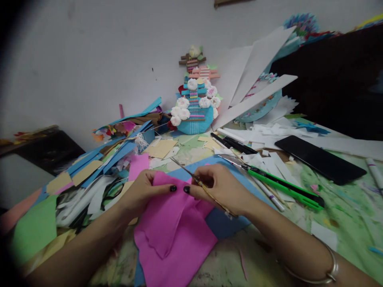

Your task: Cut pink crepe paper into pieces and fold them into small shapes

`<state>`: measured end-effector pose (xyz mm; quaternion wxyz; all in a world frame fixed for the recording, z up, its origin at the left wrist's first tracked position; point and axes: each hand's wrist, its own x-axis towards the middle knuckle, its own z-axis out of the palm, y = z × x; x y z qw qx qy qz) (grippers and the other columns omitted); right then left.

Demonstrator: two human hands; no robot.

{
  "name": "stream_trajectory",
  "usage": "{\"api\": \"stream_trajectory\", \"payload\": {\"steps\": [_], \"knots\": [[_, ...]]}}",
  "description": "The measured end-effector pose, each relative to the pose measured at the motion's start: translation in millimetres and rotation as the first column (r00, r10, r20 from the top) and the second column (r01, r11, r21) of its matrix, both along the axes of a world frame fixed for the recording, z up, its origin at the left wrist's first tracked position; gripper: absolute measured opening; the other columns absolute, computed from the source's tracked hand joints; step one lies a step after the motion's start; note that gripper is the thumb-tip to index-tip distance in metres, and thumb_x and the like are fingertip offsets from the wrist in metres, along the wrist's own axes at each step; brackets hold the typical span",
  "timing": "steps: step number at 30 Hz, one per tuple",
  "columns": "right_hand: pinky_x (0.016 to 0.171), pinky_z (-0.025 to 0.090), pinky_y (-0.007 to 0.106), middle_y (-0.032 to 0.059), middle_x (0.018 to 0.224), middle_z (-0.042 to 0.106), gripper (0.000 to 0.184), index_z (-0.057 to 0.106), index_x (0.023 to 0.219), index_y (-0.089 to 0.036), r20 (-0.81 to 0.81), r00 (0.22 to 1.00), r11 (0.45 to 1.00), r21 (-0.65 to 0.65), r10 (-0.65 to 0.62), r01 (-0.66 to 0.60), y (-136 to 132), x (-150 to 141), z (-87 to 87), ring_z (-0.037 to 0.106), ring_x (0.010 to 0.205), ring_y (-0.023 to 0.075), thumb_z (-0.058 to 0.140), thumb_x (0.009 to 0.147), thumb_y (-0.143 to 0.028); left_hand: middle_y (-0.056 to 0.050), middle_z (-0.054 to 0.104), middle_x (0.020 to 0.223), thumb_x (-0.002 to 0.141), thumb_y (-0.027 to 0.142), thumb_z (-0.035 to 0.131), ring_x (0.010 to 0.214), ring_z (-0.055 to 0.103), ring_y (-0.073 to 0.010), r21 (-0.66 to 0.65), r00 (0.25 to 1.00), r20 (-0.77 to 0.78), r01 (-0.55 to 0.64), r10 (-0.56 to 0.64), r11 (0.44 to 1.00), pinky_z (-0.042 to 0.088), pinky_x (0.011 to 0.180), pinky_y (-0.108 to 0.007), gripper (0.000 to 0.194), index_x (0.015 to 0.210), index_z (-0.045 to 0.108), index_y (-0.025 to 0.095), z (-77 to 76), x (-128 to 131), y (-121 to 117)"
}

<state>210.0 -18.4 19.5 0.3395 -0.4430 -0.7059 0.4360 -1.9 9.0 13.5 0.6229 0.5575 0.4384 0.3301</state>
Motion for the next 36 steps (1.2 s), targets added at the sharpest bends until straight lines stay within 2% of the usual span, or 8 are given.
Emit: {"api": "stream_trajectory", "payload": {"steps": [4, 7, 17, 28, 36], "knots": [[0.048, 0.027, 0.024, -0.0036, 0.060, 0.045, 0.025, 0.058, 0.070, -0.017, 0.177, 0.984, 0.996, 0.088, -0.012, -0.004, 4.3, 6.3, -1.8, 0.037, 0.054, 0.0092, 0.062, 0.076, -0.040, -0.001, 0.065, 0.056, 0.058, 0.026, 0.083, 0.048, 0.058, -0.0106, 0.012, 0.997, 0.033, -0.066, 0.065, 0.998, 0.045, 0.046, -0.020, 0.020, 0.060, 0.068, 0.013, 4.2, -3.8, 3.0], [0.049, 0.027, 0.025, -0.0027, 0.061, 0.048, 0.024, 0.061, 0.073, -0.017, 0.283, 0.959, 0.986, 0.165, -0.018, -0.030, 4.7, 7.1, -2.8, 0.039, 0.055, 0.0100, 0.063, 0.075, -0.040, -0.002, 0.066, 0.057, 0.057, 0.026, 0.083, 0.049, 0.058, -0.0112, 0.028, 0.997, 0.027, -0.075, 0.075, 0.997, 0.046, 0.047, -0.021, 0.021, 0.059, 0.067, 0.013, 5.4, -5.0, 3.5], [0.049, 0.029, 0.024, -0.0033, 0.058, 0.050, 0.021, 0.063, 0.076, -0.016, 0.367, 0.928, 0.978, 0.206, -0.067, -0.011, -1.4, 1.8, 4.1, 0.041, 0.053, 0.0100, 0.069, 0.069, -0.035, -0.003, 0.070, 0.062, 0.060, 0.026, 0.082, 0.049, 0.060, -0.0106, 0.060, 1.000, 0.017, -0.018, 0.017, 0.998, 0.047, 0.047, -0.020, 0.016, 0.066, 0.072, 0.014, 4.9, -6.7, 3.0], [0.048, 0.029, 0.023, -0.0038, 0.056, 0.049, 0.022, 0.066, 0.078, -0.015, 0.365, 0.929, 0.969, 0.246, -0.060, -0.035, -3.5, -0.2, 6.2, 0.038, 0.051, 0.0085, 0.071, 0.070, -0.034, -0.005, 0.074, 0.072, 0.063, 0.023, 0.081, 0.058, 0.065, -0.0117, 0.041, 0.996, 0.075, 0.045, -0.048, 0.998, 0.051, 0.054, -0.019, 0.017, 0.077, 0.076, 0.016, 5.2, -5.0, 1.7], [0.047, 0.028, 0.023, -0.0048, 0.055, 0.048, 0.021, 0.065, 0.075, -0.016, 0.385, 0.918, 0.950, 0.310, -0.094, -0.032, -1.4, 1.5, 2.4, 0.037, 0.050, 0.0080, 0.072, 0.069, -0.035, 0.002, 0.069, 0.057, 0.063, 0.020, 0.081, 0.048, 0.060, -0.0068, 0.049, 0.991, 0.119, 0.049, -0.054, 0.998, 0.046, 0.046, -0.014, 0.008, 0.065, 0.074, 0.018, 1.7, -6.3, 0.4]]}}
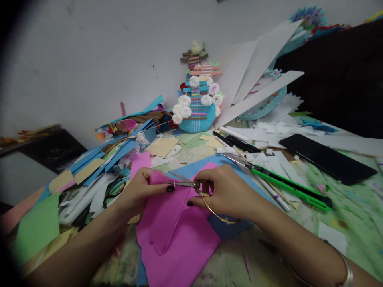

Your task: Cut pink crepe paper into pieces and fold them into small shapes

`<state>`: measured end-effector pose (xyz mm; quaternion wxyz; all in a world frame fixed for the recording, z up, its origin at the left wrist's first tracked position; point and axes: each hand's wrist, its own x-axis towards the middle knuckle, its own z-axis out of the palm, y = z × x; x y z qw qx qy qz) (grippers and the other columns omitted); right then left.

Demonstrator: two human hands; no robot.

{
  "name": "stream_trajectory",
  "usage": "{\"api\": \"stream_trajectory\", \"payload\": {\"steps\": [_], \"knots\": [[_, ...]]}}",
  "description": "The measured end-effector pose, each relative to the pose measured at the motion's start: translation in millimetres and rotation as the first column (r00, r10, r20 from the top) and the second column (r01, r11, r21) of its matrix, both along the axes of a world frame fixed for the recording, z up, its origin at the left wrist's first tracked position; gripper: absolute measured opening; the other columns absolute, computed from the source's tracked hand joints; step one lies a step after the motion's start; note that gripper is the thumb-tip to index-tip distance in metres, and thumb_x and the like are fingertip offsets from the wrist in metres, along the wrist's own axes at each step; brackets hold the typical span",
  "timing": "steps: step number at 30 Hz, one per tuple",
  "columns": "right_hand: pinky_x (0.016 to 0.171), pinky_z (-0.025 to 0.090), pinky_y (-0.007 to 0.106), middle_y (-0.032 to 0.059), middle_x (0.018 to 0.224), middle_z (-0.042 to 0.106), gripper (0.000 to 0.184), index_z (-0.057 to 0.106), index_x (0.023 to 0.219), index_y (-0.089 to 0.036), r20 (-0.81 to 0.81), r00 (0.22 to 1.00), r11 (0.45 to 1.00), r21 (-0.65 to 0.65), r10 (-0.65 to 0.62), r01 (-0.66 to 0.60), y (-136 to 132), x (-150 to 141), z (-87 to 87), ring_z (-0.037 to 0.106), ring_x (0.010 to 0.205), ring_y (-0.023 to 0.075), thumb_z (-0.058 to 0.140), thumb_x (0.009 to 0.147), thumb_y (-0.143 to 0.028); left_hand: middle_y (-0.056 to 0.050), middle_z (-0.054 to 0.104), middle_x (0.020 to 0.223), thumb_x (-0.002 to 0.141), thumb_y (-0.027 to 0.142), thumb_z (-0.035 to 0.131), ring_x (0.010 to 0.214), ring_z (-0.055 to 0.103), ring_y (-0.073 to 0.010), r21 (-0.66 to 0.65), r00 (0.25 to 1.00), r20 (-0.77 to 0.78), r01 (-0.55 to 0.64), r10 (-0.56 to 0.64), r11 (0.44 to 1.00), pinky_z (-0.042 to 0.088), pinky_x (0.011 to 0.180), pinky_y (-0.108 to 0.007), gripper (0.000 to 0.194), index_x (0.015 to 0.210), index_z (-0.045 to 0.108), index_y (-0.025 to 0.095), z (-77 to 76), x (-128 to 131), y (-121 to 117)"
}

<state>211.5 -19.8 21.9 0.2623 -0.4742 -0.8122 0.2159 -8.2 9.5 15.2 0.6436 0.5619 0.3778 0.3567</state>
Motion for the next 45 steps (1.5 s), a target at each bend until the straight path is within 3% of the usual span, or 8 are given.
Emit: {"api": "stream_trajectory", "payload": {"steps": [9, 14, 22, 30, 45], "knots": [[0.050, 0.032, 0.024, -0.0033, 0.060, 0.051, 0.024, 0.065, 0.077, -0.017, -0.043, 0.999, 0.998, -0.069, -0.016, 0.014, -0.2, 4.2, 3.8, 0.041, 0.056, 0.0102, 0.074, 0.067, -0.037, -0.001, 0.068, 0.057, 0.058, 0.023, 0.082, 0.048, 0.059, -0.0091, -0.026, 0.998, -0.032, -0.063, 0.062, 0.998, 0.046, 0.046, -0.018, 0.013, 0.064, 0.073, 0.015, 2.3, 0.1, 4.9], [0.049, 0.031, 0.023, -0.0037, 0.058, 0.052, 0.026, 0.066, 0.080, -0.016, -0.063, 0.998, 0.993, -0.120, 0.016, -0.024, -1.5, 0.3, 5.5, 0.041, 0.053, 0.0095, 0.074, 0.067, -0.037, -0.002, 0.066, 0.057, 0.055, 0.025, 0.083, 0.049, 0.058, -0.0105, 0.044, 0.991, -0.090, -0.101, 0.104, 0.994, 0.045, 0.046, -0.019, 0.019, 0.064, 0.072, 0.013, 1.3, -1.0, 4.0], [0.046, 0.027, 0.022, -0.0047, 0.053, 0.047, 0.022, 0.064, 0.071, -0.016, -0.048, 0.999, 0.999, -0.046, 0.025, -0.027, -1.4, 1.1, 3.0, 0.036, 0.050, 0.0080, 0.073, 0.068, -0.036, -0.001, 0.064, 0.055, 0.057, 0.026, 0.082, 0.047, 0.056, -0.0093, 0.104, 0.987, -0.105, -0.114, 0.125, 0.988, 0.044, 0.045, -0.019, 0.017, 0.061, 0.072, 0.013, 0.3, 0.3, 2.2], [0.045, 0.025, 0.022, -0.0057, 0.051, 0.045, 0.021, 0.062, 0.067, -0.017, -0.013, 1.000, 1.000, 0.014, 0.017, -0.016, -2.2, -0.6, 0.1, 0.035, 0.047, 0.0070, 0.072, 0.070, -0.035, -0.003, 0.070, 0.064, 0.059, 0.025, 0.081, 0.052, 0.061, -0.0111, 0.034, 0.996, -0.074, -0.055, 0.058, 0.998, 0.048, 0.050, -0.021, 0.017, 0.070, 0.075, 0.015, 0.1, 1.5, -0.8], [0.044, 0.020, 0.022, -0.0072, 0.047, 0.036, 0.034, 0.053, 0.058, -0.017, 0.026, 0.999, 0.999, 0.033, 0.024, -0.025, 0.3, 2.5, -4.2, 0.027, 0.047, 0.0067, 0.071, 0.071, -0.043, 0.002, 0.061, 0.050, 0.059, 0.020, 0.080, 0.042, 0.052, -0.0068, 0.001, 0.998, -0.048, -0.038, 0.038, 0.999, 0.040, 0.042, -0.017, 0.015, 0.053, 0.068, 0.014, 1.3, 2.5, -0.9]]}}
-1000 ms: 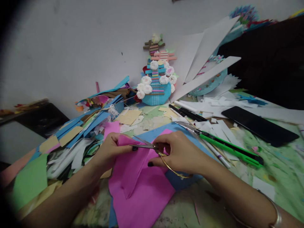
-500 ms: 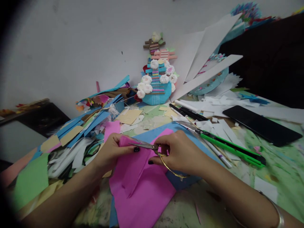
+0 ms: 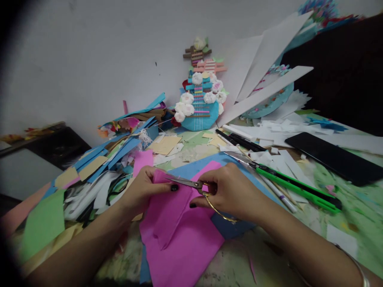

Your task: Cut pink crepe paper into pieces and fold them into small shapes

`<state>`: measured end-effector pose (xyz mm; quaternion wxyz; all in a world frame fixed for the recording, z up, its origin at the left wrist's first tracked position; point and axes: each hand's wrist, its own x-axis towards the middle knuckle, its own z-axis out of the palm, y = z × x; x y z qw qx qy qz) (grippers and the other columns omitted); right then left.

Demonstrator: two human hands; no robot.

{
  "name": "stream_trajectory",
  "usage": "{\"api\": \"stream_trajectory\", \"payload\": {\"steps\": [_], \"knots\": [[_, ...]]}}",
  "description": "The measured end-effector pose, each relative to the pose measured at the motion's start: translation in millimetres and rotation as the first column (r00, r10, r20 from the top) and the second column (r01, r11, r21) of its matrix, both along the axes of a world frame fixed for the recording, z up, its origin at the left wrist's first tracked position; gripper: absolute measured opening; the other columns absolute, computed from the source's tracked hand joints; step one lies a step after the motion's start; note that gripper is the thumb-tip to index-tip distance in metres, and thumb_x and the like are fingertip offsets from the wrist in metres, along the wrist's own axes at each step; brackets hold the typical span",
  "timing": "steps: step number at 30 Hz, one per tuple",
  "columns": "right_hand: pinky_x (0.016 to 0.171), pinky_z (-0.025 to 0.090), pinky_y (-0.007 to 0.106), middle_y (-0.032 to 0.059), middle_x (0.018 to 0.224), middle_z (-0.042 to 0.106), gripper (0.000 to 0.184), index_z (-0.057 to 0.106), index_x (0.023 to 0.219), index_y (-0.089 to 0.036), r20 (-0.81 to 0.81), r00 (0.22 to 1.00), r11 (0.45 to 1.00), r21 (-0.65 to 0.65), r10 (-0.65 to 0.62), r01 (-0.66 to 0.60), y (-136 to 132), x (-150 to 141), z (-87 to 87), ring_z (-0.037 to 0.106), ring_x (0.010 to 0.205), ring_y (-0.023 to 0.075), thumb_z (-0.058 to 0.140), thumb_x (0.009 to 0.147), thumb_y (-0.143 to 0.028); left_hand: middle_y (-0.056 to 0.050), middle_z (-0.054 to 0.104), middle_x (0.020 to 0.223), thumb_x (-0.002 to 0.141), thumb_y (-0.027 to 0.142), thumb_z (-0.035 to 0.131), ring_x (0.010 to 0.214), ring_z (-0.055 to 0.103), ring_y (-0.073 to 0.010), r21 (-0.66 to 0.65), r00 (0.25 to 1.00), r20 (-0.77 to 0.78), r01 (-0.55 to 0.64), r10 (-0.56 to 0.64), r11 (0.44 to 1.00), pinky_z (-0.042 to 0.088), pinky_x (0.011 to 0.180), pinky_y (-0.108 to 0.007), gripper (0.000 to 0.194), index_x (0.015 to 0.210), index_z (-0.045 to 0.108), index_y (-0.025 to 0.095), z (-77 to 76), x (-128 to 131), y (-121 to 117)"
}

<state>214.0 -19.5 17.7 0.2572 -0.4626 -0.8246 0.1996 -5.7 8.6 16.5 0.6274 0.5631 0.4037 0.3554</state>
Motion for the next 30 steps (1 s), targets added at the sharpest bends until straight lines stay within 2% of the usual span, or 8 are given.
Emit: {"api": "stream_trajectory", "payload": {"steps": [8, 13, 19, 23, 27, 30], "knots": [[0.042, 0.020, 0.023, -0.0070, 0.046, 0.035, 0.033, 0.056, 0.058, -0.017, 0.002, 1.000, 0.999, -0.031, -0.028, 0.028, 0.0, 0.2, -0.4, 0.027, 0.046, 0.0068, 0.070, 0.071, -0.044, 0.002, 0.060, 0.049, 0.060, 0.021, 0.079, 0.042, 0.050, -0.0064, 0.006, 1.000, -0.016, -0.008, 0.008, 1.000, 0.038, 0.040, -0.017, 0.017, 0.052, 0.066, 0.014, 0.0, -0.2, -0.6], [0.043, 0.020, 0.023, -0.0066, 0.044, 0.035, 0.037, 0.052, 0.052, -0.017, 0.019, 0.999, 0.999, 0.028, -0.035, 0.035, 0.7, 0.3, -0.4, 0.028, 0.045, 0.0067, 0.069, 0.072, -0.044, 0.003, 0.056, 0.045, 0.058, 0.023, 0.081, 0.039, 0.047, -0.0058, 0.030, 0.999, -0.036, -0.023, 0.024, 0.999, 0.036, 0.038, -0.017, 0.027, 0.045, 0.059, 0.014, -0.5, 0.1, 0.3], [0.043, 0.021, 0.024, -0.0060, 0.045, 0.034, 0.039, 0.051, 0.052, -0.017, 0.018, 0.998, 0.998, -0.002, -0.059, 0.059, 0.5, 1.0, 1.0, 0.027, 0.045, 0.0074, 0.066, 0.073, -0.046, -0.001, 0.063, 0.052, 0.057, 0.027, 0.082, 0.043, 0.054, -0.0093, -0.008, 0.997, -0.074, -0.035, 0.035, 0.999, 0.041, 0.041, -0.019, 0.020, 0.054, 0.068, 0.014, -0.1, -1.2, 0.5], [0.043, 0.023, 0.023, -0.0058, 0.046, 0.036, 0.033, 0.058, 0.060, -0.018, -0.039, 0.994, 0.995, -0.040, -0.098, 0.096, -2.2, 0.1, 4.1, 0.030, 0.046, 0.0083, 0.067, 0.072, -0.047, -0.003, 0.068, 0.058, 0.058, 0.027, 0.082, 0.047, 0.058, -0.0106, -0.014, 0.998, -0.050, -0.033, 0.032, 0.999, 0.044, 0.043, -0.019, 0.017, 0.063, 0.072, 0.014, 0.5, -1.8, 0.9], [0.043, 0.024, 0.023, -0.0052, 0.047, 0.042, 0.033, 0.059, 0.062, -0.017, 0.001, 0.998, 0.994, -0.088, -0.060, 0.060, -3.7, -1.6, 4.9, 0.034, 0.046, 0.0085, 0.069, 0.069, -0.048, -0.002, 0.066, 0.056, 0.057, 0.025, 0.082, 0.046, 0.055, -0.0094, -0.004, 0.999, -0.035, -0.038, 0.038, 0.999, 0.042, 0.044, -0.019, 0.017, 0.060, 0.071, 0.012, 1.3, -0.7, 0.9], [0.043, 0.024, 0.023, -0.0051, 0.048, 0.043, 0.032, 0.060, 0.064, -0.018, 0.009, 0.999, 0.996, -0.070, -0.046, 0.046, -3.3, -2.5, 3.7, 0.035, 0.046, 0.0087, 0.069, 0.070, -0.048, -0.003, 0.064, 0.054, 0.056, 0.026, 0.082, 0.045, 0.054, -0.0097, -0.003, 0.997, -0.059, -0.052, 0.052, 0.999, 0.041, 0.043, -0.020, 0.019, 0.059, 0.070, 0.011, 1.3, 0.6, 0.3]]}}
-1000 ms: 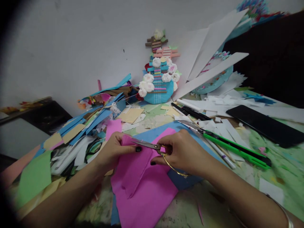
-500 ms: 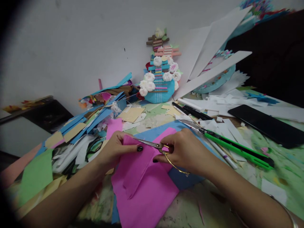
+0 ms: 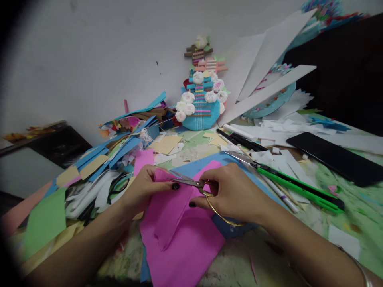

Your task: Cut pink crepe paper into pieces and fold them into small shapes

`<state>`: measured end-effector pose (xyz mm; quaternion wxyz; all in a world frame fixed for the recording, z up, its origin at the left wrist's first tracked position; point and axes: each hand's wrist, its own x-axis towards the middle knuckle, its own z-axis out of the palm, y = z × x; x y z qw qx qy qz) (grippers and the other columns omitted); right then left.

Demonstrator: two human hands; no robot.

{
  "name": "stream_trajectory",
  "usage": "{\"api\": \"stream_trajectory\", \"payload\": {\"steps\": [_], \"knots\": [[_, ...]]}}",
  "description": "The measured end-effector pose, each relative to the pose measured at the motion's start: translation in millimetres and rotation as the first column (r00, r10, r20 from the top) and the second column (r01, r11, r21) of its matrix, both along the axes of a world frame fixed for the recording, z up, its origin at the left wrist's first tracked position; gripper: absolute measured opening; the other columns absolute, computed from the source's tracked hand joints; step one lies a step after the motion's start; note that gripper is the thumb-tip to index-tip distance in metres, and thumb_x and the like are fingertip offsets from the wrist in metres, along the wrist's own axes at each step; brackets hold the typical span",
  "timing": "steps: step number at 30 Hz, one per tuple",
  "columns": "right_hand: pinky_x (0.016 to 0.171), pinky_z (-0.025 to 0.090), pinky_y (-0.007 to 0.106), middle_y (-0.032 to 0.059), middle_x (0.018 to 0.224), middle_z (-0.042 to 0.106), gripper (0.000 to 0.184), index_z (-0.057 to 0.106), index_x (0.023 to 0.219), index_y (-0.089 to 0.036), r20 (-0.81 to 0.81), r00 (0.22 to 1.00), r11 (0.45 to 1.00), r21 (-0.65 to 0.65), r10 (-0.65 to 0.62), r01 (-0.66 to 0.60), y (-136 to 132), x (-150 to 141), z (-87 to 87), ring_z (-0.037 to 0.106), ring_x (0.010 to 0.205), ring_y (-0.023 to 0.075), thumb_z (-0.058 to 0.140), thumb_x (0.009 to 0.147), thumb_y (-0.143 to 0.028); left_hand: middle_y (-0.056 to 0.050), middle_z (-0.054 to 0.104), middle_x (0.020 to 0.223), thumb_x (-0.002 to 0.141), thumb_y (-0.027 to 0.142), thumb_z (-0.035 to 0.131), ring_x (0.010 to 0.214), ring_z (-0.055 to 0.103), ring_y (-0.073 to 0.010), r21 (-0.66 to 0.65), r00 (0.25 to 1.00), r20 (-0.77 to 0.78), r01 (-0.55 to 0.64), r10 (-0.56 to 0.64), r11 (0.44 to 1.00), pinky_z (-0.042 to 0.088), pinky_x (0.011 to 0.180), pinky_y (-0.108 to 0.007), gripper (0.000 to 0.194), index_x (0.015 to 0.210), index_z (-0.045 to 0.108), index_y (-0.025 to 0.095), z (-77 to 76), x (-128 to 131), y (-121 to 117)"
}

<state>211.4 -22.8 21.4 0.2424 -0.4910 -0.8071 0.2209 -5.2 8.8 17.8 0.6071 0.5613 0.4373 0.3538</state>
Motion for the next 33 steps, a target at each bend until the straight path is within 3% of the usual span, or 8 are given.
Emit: {"api": "stream_trajectory", "payload": {"steps": [6, 11, 25, 33], "knots": [[0.044, 0.025, 0.023, -0.0053, 0.047, 0.044, 0.022, 0.061, 0.063, -0.018, 0.012, 1.000, 0.999, 0.047, 0.006, -0.007, 1.2, 0.3, -2.4, 0.035, 0.045, 0.0081, 0.069, 0.070, -0.038, -0.001, 0.062, 0.053, 0.056, 0.026, 0.081, 0.046, 0.053, -0.0097, 0.001, 1.000, -0.005, 0.007, -0.007, 1.000, 0.040, 0.044, -0.021, 0.019, 0.056, 0.068, 0.013, -2.5, -0.6, -0.4], [0.044, 0.024, 0.024, -0.0054, 0.046, 0.043, 0.025, 0.060, 0.061, -0.018, 0.024, 1.000, 0.999, 0.052, -0.002, 0.001, 2.3, 0.1, -3.6, 0.033, 0.044, 0.0079, 0.068, 0.071, -0.040, 0.003, 0.054, 0.047, 0.056, 0.024, 0.081, 0.042, 0.046, -0.0061, 0.003, 1.000, 0.015, -0.002, 0.001, 1.000, 0.035, 0.041, -0.018, 0.027, 0.046, 0.059, 0.013, -2.8, -1.1, -0.4], [0.044, 0.022, 0.023, -0.0052, 0.046, 0.044, 0.030, 0.059, 0.058, -0.017, 0.040, 0.999, 0.998, 0.064, -0.018, 0.015, 1.9, 1.3, -6.0, 0.034, 0.044, 0.0070, 0.068, 0.072, -0.042, 0.003, 0.055, 0.046, 0.056, 0.023, 0.082, 0.039, 0.046, -0.0056, -0.031, 0.998, 0.061, 0.007, -0.005, 0.999, 0.035, 0.039, -0.017, 0.028, 0.045, 0.058, 0.012, -1.4, 0.7, -0.4], [0.044, 0.020, 0.023, -0.0069, 0.044, 0.033, 0.035, 0.051, 0.050, -0.017, 0.021, 0.999, 0.991, 0.124, -0.045, 0.042, 3.7, -0.7, -7.2, 0.027, 0.045, 0.0067, 0.068, 0.072, -0.039, 0.002, 0.059, 0.047, 0.057, 0.021, 0.081, 0.041, 0.052, -0.0072, -0.038, 0.998, 0.068, 0.011, -0.008, 0.999, 0.040, 0.040, -0.017, 0.020, 0.050, 0.065, 0.013, -1.6, 0.5, 0.1]]}}
